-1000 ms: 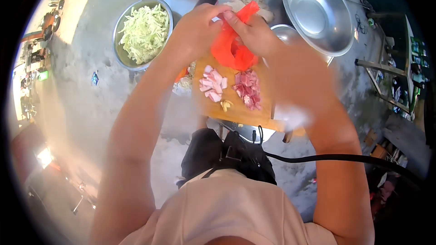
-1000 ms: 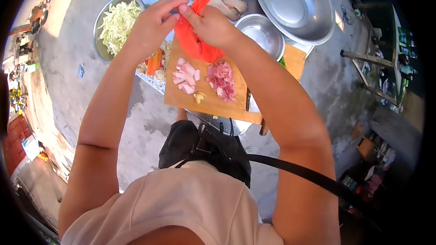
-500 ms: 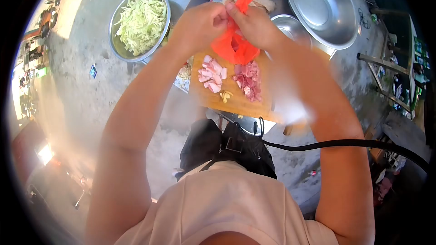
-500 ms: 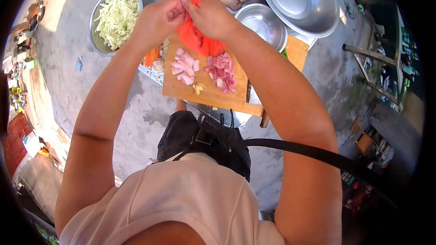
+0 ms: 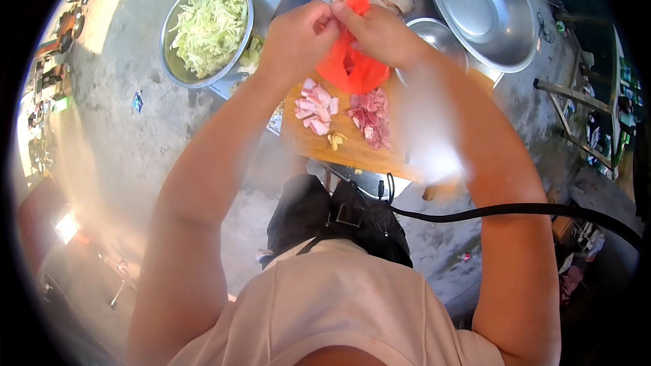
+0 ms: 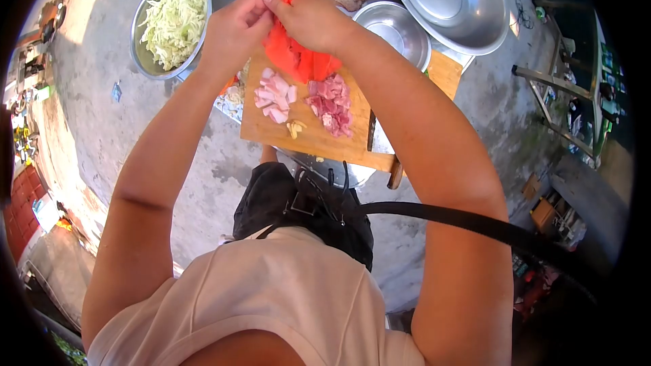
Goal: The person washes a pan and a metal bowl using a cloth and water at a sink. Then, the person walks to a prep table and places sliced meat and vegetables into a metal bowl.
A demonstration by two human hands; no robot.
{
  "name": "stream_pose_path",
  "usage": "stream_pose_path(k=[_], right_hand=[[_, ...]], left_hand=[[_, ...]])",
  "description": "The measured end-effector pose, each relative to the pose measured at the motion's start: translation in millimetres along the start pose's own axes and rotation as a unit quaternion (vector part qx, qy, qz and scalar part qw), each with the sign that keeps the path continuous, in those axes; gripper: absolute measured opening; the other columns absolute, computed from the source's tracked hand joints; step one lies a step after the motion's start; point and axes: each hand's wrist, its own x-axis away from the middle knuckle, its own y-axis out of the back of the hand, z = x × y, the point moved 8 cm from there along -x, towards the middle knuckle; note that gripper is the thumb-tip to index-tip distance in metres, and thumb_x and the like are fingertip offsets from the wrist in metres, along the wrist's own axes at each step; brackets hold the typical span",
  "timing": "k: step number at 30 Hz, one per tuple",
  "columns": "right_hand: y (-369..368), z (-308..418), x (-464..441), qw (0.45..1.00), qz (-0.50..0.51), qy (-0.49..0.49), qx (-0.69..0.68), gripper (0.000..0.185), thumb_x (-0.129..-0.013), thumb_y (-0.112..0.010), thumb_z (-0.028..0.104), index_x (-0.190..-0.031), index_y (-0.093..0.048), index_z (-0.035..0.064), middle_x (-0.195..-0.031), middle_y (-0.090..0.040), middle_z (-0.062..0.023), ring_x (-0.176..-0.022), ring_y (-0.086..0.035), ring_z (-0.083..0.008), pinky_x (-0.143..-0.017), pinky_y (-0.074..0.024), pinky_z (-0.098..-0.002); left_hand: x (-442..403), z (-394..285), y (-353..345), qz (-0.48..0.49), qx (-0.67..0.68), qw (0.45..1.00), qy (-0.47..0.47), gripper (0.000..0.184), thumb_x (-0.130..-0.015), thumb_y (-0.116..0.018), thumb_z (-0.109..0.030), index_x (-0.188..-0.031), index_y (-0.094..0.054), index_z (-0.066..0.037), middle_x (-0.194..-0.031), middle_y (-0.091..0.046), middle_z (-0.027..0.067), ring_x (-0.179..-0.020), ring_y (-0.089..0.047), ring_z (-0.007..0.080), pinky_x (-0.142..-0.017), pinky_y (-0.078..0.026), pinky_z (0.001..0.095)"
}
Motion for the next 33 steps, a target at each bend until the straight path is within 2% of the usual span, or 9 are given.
stream_pose_path(k=[7,9,10,13,15,18,26,28,33], right_hand=[[-0.7,-33.3,2.9,0.924,0.047,-0.176,-0.337,0.030,-0.093,-0.048,0.028,-0.091,-0.059,0.0014,-0.082,-0.061,-0.0104,-0.067,-0.057,-0.0152,-0.066,-0.0467,-0.0301],[2.5,-36.7,1.8,0.890,0.100,-0.178,-0.407,0.011,-0.087,-0.056,0.010,-0.096,-0.060,0.0036,-0.085,-0.060,-0.0052,-0.073,-0.055,-0.0125,-0.072,-0.0443,-0.0266],[3.2,-36.5,3.3,0.891,0.099,-0.177,-0.407,0.011,-0.087,-0.056,0.010,-0.096,-0.060,0.0036,-0.085,-0.060,-0.0052,-0.073,-0.055,-0.0125,-0.072,-0.0443,-0.0266],[2.7,-20.7,9.2,0.946,0.137,-0.054,-0.289,0.004,-0.085,-0.058,0.005,-0.087,-0.058,0.0019,-0.085,-0.062,-0.0061,-0.068,-0.055,-0.0137,-0.066,-0.0480,-0.0281],[-3.6,-7.4,13.6,0.980,0.168,0.075,-0.080,0.009,-0.078,-0.060,-0.001,-0.084,-0.056,0.0049,-0.087,-0.061,-0.0058,-0.075,-0.056,-0.0188,-0.068,-0.0479,-0.0285],[2.4,26.6,24.6,0.903,-0.007,0.386,0.186,0.018,-0.070,-0.061,-0.001,-0.085,-0.054,0.0065,-0.091,-0.059,-0.0070,-0.084,-0.056,-0.0253,-0.069,-0.0489,-0.0330],[24.0,15.7,31.4,0.901,-0.145,0.284,0.295,0.025,-0.073,-0.064,0.011,-0.095,-0.053,0.0108,-0.086,-0.058,-0.0076,-0.083,-0.059,-0.0273,-0.066,-0.0502,-0.0377],[30.8,12.7,34.8,0.900,-0.163,0.270,0.302,0.024,-0.074,-0.064,0.014,-0.096,-0.053,0.0122,-0.083,-0.059,-0.0069,-0.080,-0.061,-0.0263,-0.064,-0.0504,-0.0375],[21.7,-13.9,41.6,0.881,-0.077,0.209,0.419,0.018,-0.083,-0.058,0.029,-0.093,-0.060,0.0141,-0.082,-0.063,-0.0048,-0.075,-0.063,-0.0244,-0.059,-0.0488,-0.0383]], left_hand=[[2.6,-6.9,11.3,-0.033,-0.032,0.999,0.024,0.011,-0.073,-0.063,-0.010,-0.082,-0.060,-0.004,-0.072,-0.063,0.0040,-0.061,-0.059,0.0105,-0.057,-0.047,0.0257],[25.5,-43.4,-10.7,0.038,-0.189,0.937,-0.292,0.007,-0.073,-0.060,-0.005,-0.080,-0.061,-0.006,-0.077,-0.062,0.0035,-0.066,-0.058,0.0104,-0.062,-0.047,0.0251],[23.8,-42.5,-9.8,0.038,-0.189,0.936,-0.294,0.007,-0.073,-0.060,-0.005,-0.080,-0.061,-0.006,-0.077,-0.062,0.0035,-0.066,-0.058,0.0104,-0.062,-0.047,0.0251],[17.9,-46.6,3.6,-0.039,-0.084,0.942,-0.322,0.013,-0.078,-0.053,-0.005,-0.086,-0.062,-0.007,-0.090,-0.063,0.0044,-0.081,-0.059,0.0120,-0.074,-0.047,0.0270],[-7.1,-3.5,-6.6,-0.003,0.373,0.927,-0.025,0.022,-0.083,-0.047,-0.008,-0.100,-0.060,-0.004,-0.104,-0.061,0.0063,-0.094,-0.057,0.0134,-0.084,-0.043,0.0282],[-9.6,19.7,-49.5,0.192,0.287,0.932,0.106,0.029,-0.087,-0.043,-0.013,-0.111,-0.056,-0.002,-0.108,-0.061,0.0070,-0.098,-0.057,0.0138,-0.086,-0.043,0.0290],[-4.0,27.5,-54.3,0.288,0.150,0.940,0.102,0.025,-0.090,-0.046,-0.012,-0.112,-0.058,-0.006,-0.110,-0.061,0.0076,-0.104,-0.056,0.0200,-0.087,-0.044,0.0319],[-9.2,11.8,-40.7,0.186,-0.063,0.976,-0.098,0.021,-0.089,-0.051,-0.011,-0.106,-0.056,-0.001,-0.101,-0.060,0.0100,-0.092,-0.058,0.0271,-0.081,-0.046,0.0347],[3.0,6.9,-20.1,0.117,-0.260,0.938,-0.196,0.014,-0.082,-0.053,-0.010,-0.094,-0.056,-0.004,-0.093,-0.056,0.0072,-0.094,-0.054,0.0274,-0.079,-0.045,0.0383]])
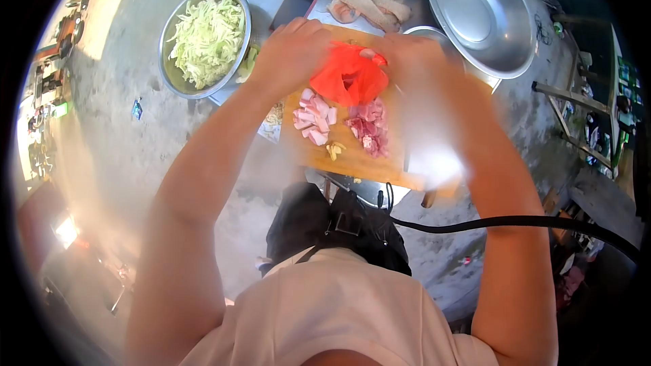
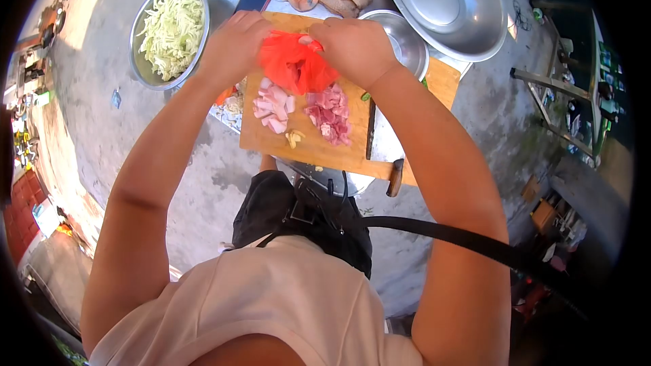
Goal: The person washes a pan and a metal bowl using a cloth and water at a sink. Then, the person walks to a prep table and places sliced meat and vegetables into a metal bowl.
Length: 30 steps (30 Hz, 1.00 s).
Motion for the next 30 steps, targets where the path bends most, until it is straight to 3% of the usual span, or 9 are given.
stream_pose_path(k=[7,10,12,14,18,21,24,28,30], right_hand=[[15.1,-5.4,51.3,0.974,0.151,-0.165,0.029,0.023,-0.089,-0.053,0.032,-0.082,-0.061,0.0108,-0.085,-0.065,-0.0073,-0.078,-0.063,-0.0203,-0.064,-0.0492,-0.0350],[-36.5,-30.9,47.9,0.918,0.103,-0.303,-0.234,0.025,-0.093,-0.049,0.031,-0.090,-0.061,0.0084,-0.088,-0.064,-0.0118,-0.082,-0.062,-0.0154,-0.072,-0.0489,-0.0318],[-75.6,-25.7,30.5,0.539,-0.083,-0.299,-0.783,0.029,-0.094,-0.047,0.031,-0.103,-0.059,0.0057,-0.092,-0.062,-0.0153,-0.086,-0.060,-0.0156,-0.077,-0.0478,-0.0316],[-83.7,-3.7,15.3,0.630,-0.012,-0.276,-0.726,0.030,-0.093,-0.048,0.030,-0.106,-0.058,0.0054,-0.095,-0.062,-0.0160,-0.086,-0.061,-0.0203,-0.077,-0.0475,-0.0332],[-93.8,41.9,-4.1,0.895,0.074,-0.116,-0.424,0.030,-0.091,-0.051,0.029,-0.108,-0.056,0.0042,-0.098,-0.061,-0.0170,-0.086,-0.061,-0.0318,-0.077,-0.0472,-0.0371],[-97.0,39.8,-5.9,0.909,0.158,-0.123,-0.367,0.029,-0.089,-0.052,0.027,-0.107,-0.057,0.0040,-0.095,-0.062,-0.0162,-0.085,-0.060,-0.0342,-0.077,-0.0475,-0.0374],[-80.4,29.9,-4.0,0.900,0.111,-0.126,-0.403,0.029,-0.090,-0.052,0.027,-0.106,-0.058,0.0040,-0.088,-0.063,-0.0151,-0.083,-0.060,-0.0330,-0.075,-0.0472,-0.0376],[-72.2,23.3,-4.5,0.924,-0.007,-0.041,-0.380,0.028,-0.091,-0.051,0.028,-0.102,-0.060,0.0044,-0.082,-0.065,-0.0129,-0.078,-0.062,-0.0286,-0.073,-0.0479,-0.0356],[-97.6,-0.9,2.7,0.733,0.080,-0.282,-0.614,0.023,-0.090,-0.052,0.024,-0.096,-0.063,0.0043,-0.080,-0.065,-0.0091,-0.076,-0.063,-0.0208,-0.071,-0.0487,-0.0318]], left_hand=[[64.2,74.5,-55.9,0.101,-0.109,0.985,0.092,0.014,-0.078,-0.051,-0.010,-0.091,-0.057,-0.008,-0.091,-0.055,0.0061,-0.096,-0.053,0.0242,-0.078,-0.043,0.0376],[69.9,77.6,-51.0,0.071,0.049,0.973,0.215,0.013,-0.085,-0.049,-0.010,-0.093,-0.057,-0.004,-0.088,-0.054,0.0084,-0.088,-0.055,0.0248,-0.075,-0.044,0.0351],[69.0,74.1,-43.8,0.036,0.178,0.942,0.284,0.014,-0.087,-0.047,-0.011,-0.094,-0.057,-0.003,-0.087,-0.054,0.0089,-0.085,-0.055,0.0246,-0.073,-0.044,0.0336],[65.9,59.9,-37.8,-0.014,0.423,0.851,0.309,0.017,-0.090,-0.043,-0.010,-0.094,-0.056,-0.001,-0.087,-0.053,0.0083,-0.081,-0.055,0.0201,-0.071,-0.043,0.0300],[29.5,-0.2,-6.8,-0.005,0.358,0.918,0.170,0.016,-0.089,-0.043,-0.008,-0.092,-0.056,-0.001,-0.089,-0.054,0.0080,-0.078,-0.055,0.0161,-0.071,-0.044,0.0288],[15.3,-21.2,-9.4,0.004,0.339,0.938,0.068,0.016,-0.089,-0.044,-0.006,-0.099,-0.055,-0.001,-0.093,-0.056,0.0092,-0.075,-0.056,0.0173,-0.069,-0.044,0.0294],[19.5,8.4,-33.0,-0.024,0.453,0.867,0.204,0.021,-0.088,-0.046,-0.006,-0.108,-0.052,-0.003,-0.094,-0.060,0.0109,-0.072,-0.057,0.0214,-0.065,-0.045,0.0312],[23.5,15.1,-47.5,0.035,0.279,0.937,0.208,0.021,-0.090,-0.047,-0.008,-0.111,-0.049,-0.007,-0.086,-0.063,0.0098,-0.066,-0.056,0.0182,-0.061,-0.045,0.0307],[25.9,14.1,-44.2,0.003,0.270,0.932,0.240,0.018,-0.091,-0.047,-0.009,-0.108,-0.049,-0.007,-0.081,-0.063,0.0089,-0.064,-0.056,0.0157,-0.060,-0.044,0.0301]])
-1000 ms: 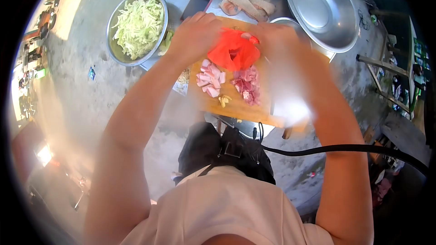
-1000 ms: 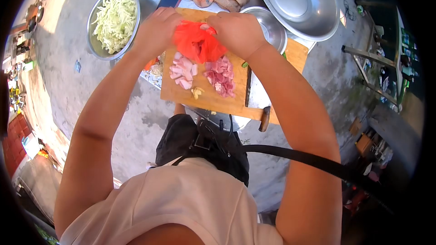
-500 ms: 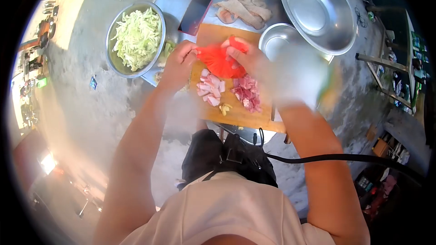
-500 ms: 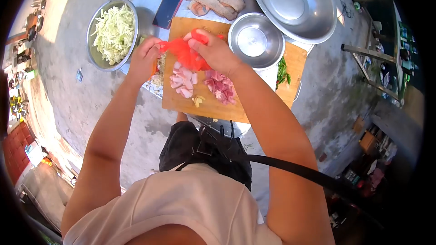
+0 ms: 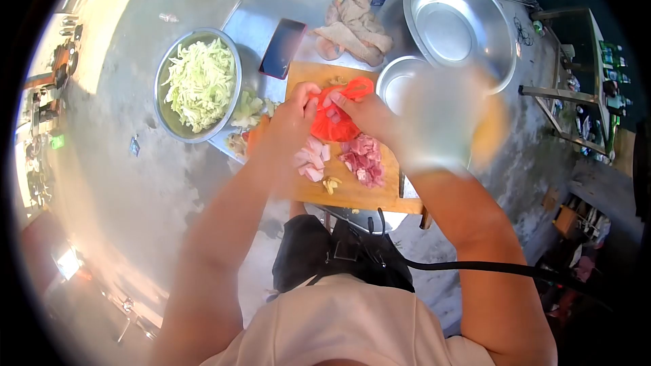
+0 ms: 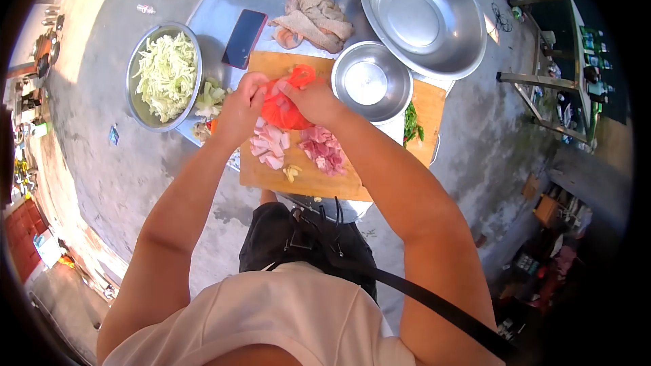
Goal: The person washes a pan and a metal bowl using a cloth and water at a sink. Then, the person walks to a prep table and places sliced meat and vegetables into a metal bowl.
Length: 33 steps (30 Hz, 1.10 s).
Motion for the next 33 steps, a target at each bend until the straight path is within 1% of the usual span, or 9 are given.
stream_pose_path(k=[5,10,12,15,16,18,20,23,33], right_hand=[[-3.3,-9.7,-2.2,0.989,-0.026,-0.102,-0.103,0.016,-0.080,-0.061,0.013,-0.092,-0.065,0.0032,-0.080,-0.065,-0.0048,-0.076,-0.061,-0.0135,-0.070,-0.0485,-0.0281],[0.9,10.0,4.8,0.997,0.042,-0.061,0.019,0.018,-0.073,-0.066,0.010,-0.090,-0.065,0.0059,-0.086,-0.064,-0.0049,-0.078,-0.060,-0.0159,-0.071,-0.0474,-0.0290],[3.9,28.2,5.6,0.984,0.077,0.021,0.161,0.013,-0.075,-0.062,0.008,-0.087,-0.064,0.0105,-0.089,-0.063,-0.0059,-0.082,-0.060,-0.0224,-0.075,-0.0466,-0.0309],[-2.2,37.1,0.7,0.952,0.077,0.179,0.237,0.019,-0.072,-0.062,0.002,-0.088,-0.060,0.0110,-0.089,-0.061,-0.0070,-0.085,-0.056,-0.0197,-0.074,-0.0455,-0.0271],[-3.8,38.0,-0.6,0.952,0.077,0.178,0.237,0.019,-0.072,-0.062,0.002,-0.088,-0.060,0.0110,-0.089,-0.061,-0.0070,-0.085,-0.056,-0.0197,-0.074,-0.0455,-0.0271],[-18.5,66.7,13.1,0.840,0.048,0.373,0.391,0.020,-0.071,-0.060,0.006,-0.090,-0.058,0.0103,-0.088,-0.057,-0.0085,-0.086,-0.056,-0.0250,-0.071,-0.0472,-0.0322],[-15.9,67.6,6.1,0.818,0.001,0.348,0.459,0.019,-0.073,-0.057,0.007,-0.092,-0.058,0.0114,-0.088,-0.055,-0.0078,-0.091,-0.054,-0.0250,-0.074,-0.0474,-0.0342],[-8.0,67.9,2.9,0.780,-0.069,0.351,0.514,0.017,-0.075,-0.055,0.011,-0.092,-0.057,0.0112,-0.085,-0.053,-0.0074,-0.090,-0.054,-0.0262,-0.071,-0.0475,-0.0370],[0.7,61.5,17.6,0.757,0.042,0.454,0.468,0.010,-0.075,-0.055,0.011,-0.084,-0.058,0.0104,-0.085,-0.053,-0.0070,-0.080,-0.055,-0.0287,-0.066,-0.0461,-0.0371]], left_hand=[[24.4,11.2,-33.0,0.101,0.139,0.981,0.091,0.011,-0.089,-0.050,-0.008,-0.100,-0.046,-0.007,-0.069,-0.055,0.0048,-0.059,-0.050,0.0101,-0.055,-0.040,0.0273],[30.1,16.3,-34.6,0.088,0.004,0.996,0.004,0.012,-0.089,-0.049,-0.007,-0.101,-0.047,-0.007,-0.070,-0.053,0.0019,-0.059,-0.048,0.0074,-0.054,-0.039,0.0255],[24.6,13.1,-28.4,0.049,-0.047,0.997,-0.023,0.014,-0.088,-0.049,-0.007,-0.102,-0.049,-0.007,-0.071,-0.054,0.0013,-0.059,-0.048,0.0068,-0.053,-0.039,0.0251],[7.3,48.8,-29.1,-0.015,0.106,0.993,0.055,0.019,-0.088,-0.050,-0.007,-0.107,-0.052,-0.007,-0.074,-0.055,0.0011,-0.061,-0.049,0.0070,-0.054,-0.039,0.0231],[-0.7,59.0,-43.6,-0.012,0.091,0.995,-0.033,0.021,-0.088,-0.049,-0.008,-0.109,-0.053,-0.007,-0.074,-0.056,0.0016,-0.060,-0.050,0.0073,-0.053,-0.039,0.0225],[-3.4,40.9,-44.1,-0.011,0.074,0.990,-0.119,0.023,-0.089,-0.047,-0.010,-0.111,-0.053,-0.007,-0.073,-0.056,0.0020,-0.058,-0.051,0.0076,-0.052,-0.038,0.0218],[-8.0,17.6,-42.3,0.098,0.261,0.954,0.108,0.025,-0.091,-0.043,-0.012,-0.113,-0.053,-0.005,-0.073,-0.057,0.0032,-0.055,-0.053,0.0090,-0.050,-0.040,0.0224],[-16.2,22.6,-43.9,0.141,0.305,0.925,0.179,0.028,-0.092,-0.040,-0.013,-0.116,-0.051,-0.004,-0.073,-0.059,0.0039,-0.052,-0.054,0.0102,-0.049,-0.041,0.0236],[-7.2,6.9,-45.3,0.307,0.263,0.898,0.172,0.028,-0.093,-0.046,-0.014,-0.119,-0.050,-0.003,-0.090,-0.061,0.0054,-0.058,-0.061,0.0129,-0.054,-0.048,0.0244]])
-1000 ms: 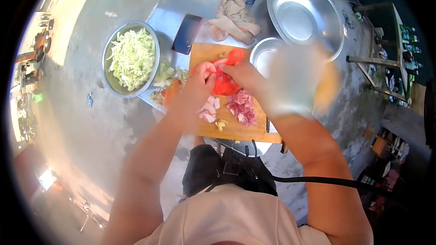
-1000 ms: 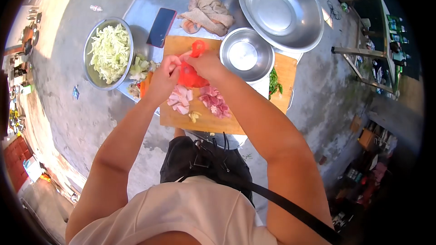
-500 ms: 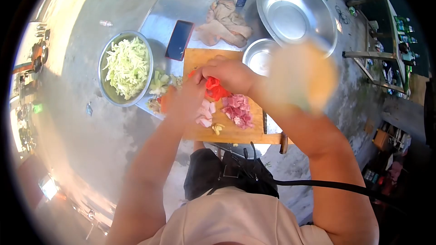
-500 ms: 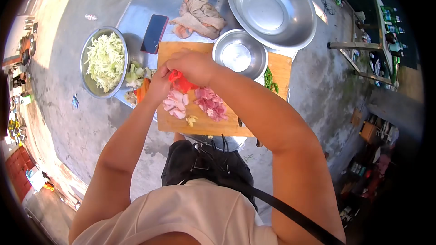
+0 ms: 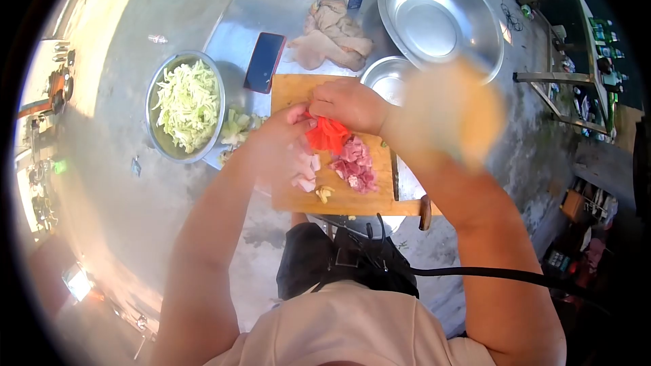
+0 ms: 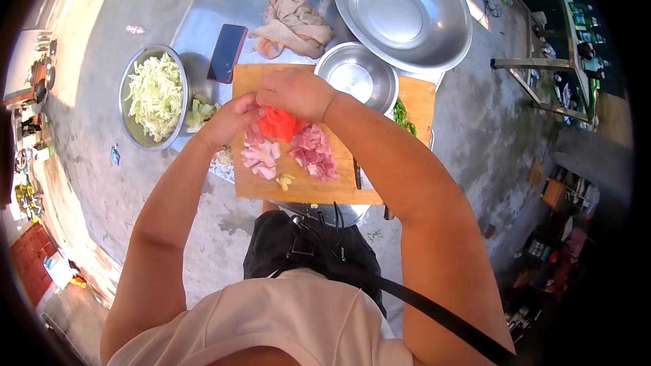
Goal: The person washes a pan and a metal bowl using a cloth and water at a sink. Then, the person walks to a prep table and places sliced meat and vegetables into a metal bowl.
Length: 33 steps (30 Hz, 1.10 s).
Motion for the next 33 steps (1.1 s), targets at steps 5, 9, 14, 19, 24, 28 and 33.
stream_pose_path(k=[5,9,14,19,24,28,33], right_hand=[[8.3,9.0,4.2,1.000,-0.017,0.013,-0.017,0.010,-0.074,-0.057,0.011,-0.084,-0.057,0.0121,-0.086,-0.054,-0.0059,-0.080,-0.056,-0.0280,-0.063,-0.0461,-0.0365],[8.6,2.7,9.0,0.998,0.033,-0.043,-0.043,0.009,-0.078,-0.054,0.013,-0.087,-0.055,0.0133,-0.088,-0.057,-0.0032,-0.085,-0.058,-0.0253,-0.067,-0.0483,-0.0375],[9.6,1.4,25.1,0.984,0.017,-0.128,-0.122,0.005,-0.079,-0.059,0.013,-0.082,-0.056,0.0102,-0.082,-0.058,-0.0062,-0.079,-0.059,-0.0274,-0.067,-0.0470,-0.0379],[36.1,-13.3,43.8,0.947,-0.132,-0.221,-0.192,0.011,-0.078,-0.066,0.014,-0.082,-0.060,0.0054,-0.079,-0.058,-0.0095,-0.075,-0.058,-0.0254,-0.066,-0.0463,-0.0333],[82.0,-24.9,56.4,0.905,-0.210,-0.303,-0.215,0.013,-0.081,-0.065,0.012,-0.093,-0.062,0.0062,-0.081,-0.058,-0.0067,-0.072,-0.058,-0.0163,-0.065,-0.0464,-0.0272],[92.3,-32.1,130.3,0.812,-0.358,-0.398,-0.233,0.024,-0.082,-0.064,0.007,-0.106,-0.058,0.0051,-0.090,-0.058,-0.0015,-0.078,-0.055,-0.0104,-0.071,-0.0460,-0.0235],[45.1,6.0,260.5,0.759,-0.255,-0.594,-0.080,0.018,-0.083,-0.060,0.004,-0.101,-0.057,0.0045,-0.087,-0.057,-0.0012,-0.077,-0.052,-0.0091,-0.070,-0.0450,-0.0222]], left_hand=[[-6.8,12.6,1.5,0.027,0.030,0.999,0.001,0.021,-0.091,-0.050,-0.012,-0.109,-0.052,-0.003,-0.093,-0.061,0.0059,-0.065,-0.065,0.0164,-0.057,-0.051,0.0257],[-11.7,27.1,6.3,-0.007,0.011,1.000,-0.003,0.015,-0.088,-0.049,-0.007,-0.101,-0.052,-0.002,-0.092,-0.061,0.0062,-0.064,-0.065,0.0164,-0.056,-0.051,0.0261],[-7.5,24.6,32.8,-0.211,-0.193,0.956,-0.063,0.005,-0.082,-0.046,0.001,-0.087,-0.050,0.001,-0.077,-0.058,0.0059,-0.065,-0.064,0.0126,-0.055,-0.051,0.0261],[-13.7,-10.7,30.0,-0.212,-0.039,0.967,-0.136,0.003,-0.084,-0.047,-0.002,-0.082,-0.049,-0.002,-0.073,-0.058,0.0031,-0.063,-0.061,0.0093,-0.058,-0.050,0.0217],[-18.9,-87.3,34.9,-0.246,-0.158,0.933,-0.210,0.006,-0.086,-0.045,-0.004,-0.088,-0.051,-0.003,-0.081,-0.061,0.0059,-0.073,-0.063,0.0120,-0.063,-0.052,0.0240],[-30.5,-88.5,52.8,-0.277,0.018,0.932,-0.231,0.010,-0.087,-0.049,-0.008,-0.096,-0.052,-0.004,-0.092,-0.060,0.0066,-0.082,-0.064,0.0155,-0.068,-0.053,0.0261],[-24.0,-23.3,49.7,-0.352,-0.117,0.905,-0.208,0.033,-0.083,-0.058,-0.010,-0.114,-0.050,-0.004,-0.116,-0.052,0.0091,-0.088,-0.062,0.0157,-0.071,-0.051,0.0279]])
